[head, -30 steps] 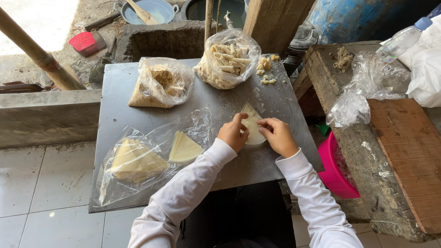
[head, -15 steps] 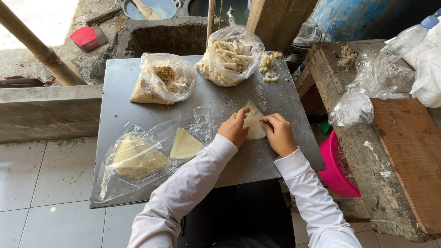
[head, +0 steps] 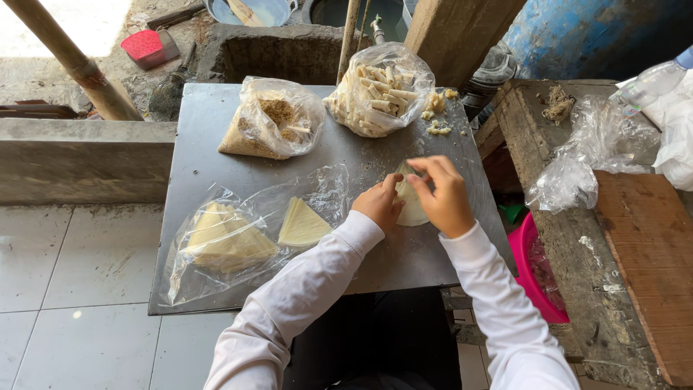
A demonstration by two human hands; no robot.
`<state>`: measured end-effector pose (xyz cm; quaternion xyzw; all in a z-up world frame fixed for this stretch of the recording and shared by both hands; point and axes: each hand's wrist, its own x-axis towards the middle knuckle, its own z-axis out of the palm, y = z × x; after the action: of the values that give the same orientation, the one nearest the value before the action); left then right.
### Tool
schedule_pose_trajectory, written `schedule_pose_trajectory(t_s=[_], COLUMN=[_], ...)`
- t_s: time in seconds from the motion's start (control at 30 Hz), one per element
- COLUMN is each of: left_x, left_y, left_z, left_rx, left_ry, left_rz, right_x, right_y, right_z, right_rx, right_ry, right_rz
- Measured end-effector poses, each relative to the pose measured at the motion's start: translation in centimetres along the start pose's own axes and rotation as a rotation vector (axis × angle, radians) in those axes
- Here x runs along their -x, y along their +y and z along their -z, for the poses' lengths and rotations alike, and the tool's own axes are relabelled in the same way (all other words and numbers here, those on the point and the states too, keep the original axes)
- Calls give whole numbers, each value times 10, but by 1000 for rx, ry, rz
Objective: The person folds triangular dough wrappers by hand on a metal table, using a spoon to scoop filling from a plastic bag onto the wrappers before folding them into shapes.
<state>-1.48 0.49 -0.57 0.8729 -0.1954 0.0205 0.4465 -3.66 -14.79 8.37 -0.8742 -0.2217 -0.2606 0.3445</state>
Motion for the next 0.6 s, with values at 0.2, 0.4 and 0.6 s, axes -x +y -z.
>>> schedule_pose_trajectory(t_s=[0.2, 0.4, 0.6], left_x=[-10, -27, -42], left_y=[-29, -73, -129], left_z=[-19, -57, -112], left_rx=[-85, -156, -42], left_ry=[65, 77, 97], left_rz=[-114, -144, -18], right_x=[-72, -117, -128], right_y=[-28, -18, -8], right_z=[-75, -176, -213], right_rx=[-316, -645, -676], right_ry=[-228, -335, -161], right_rz=[74, -193, -336])
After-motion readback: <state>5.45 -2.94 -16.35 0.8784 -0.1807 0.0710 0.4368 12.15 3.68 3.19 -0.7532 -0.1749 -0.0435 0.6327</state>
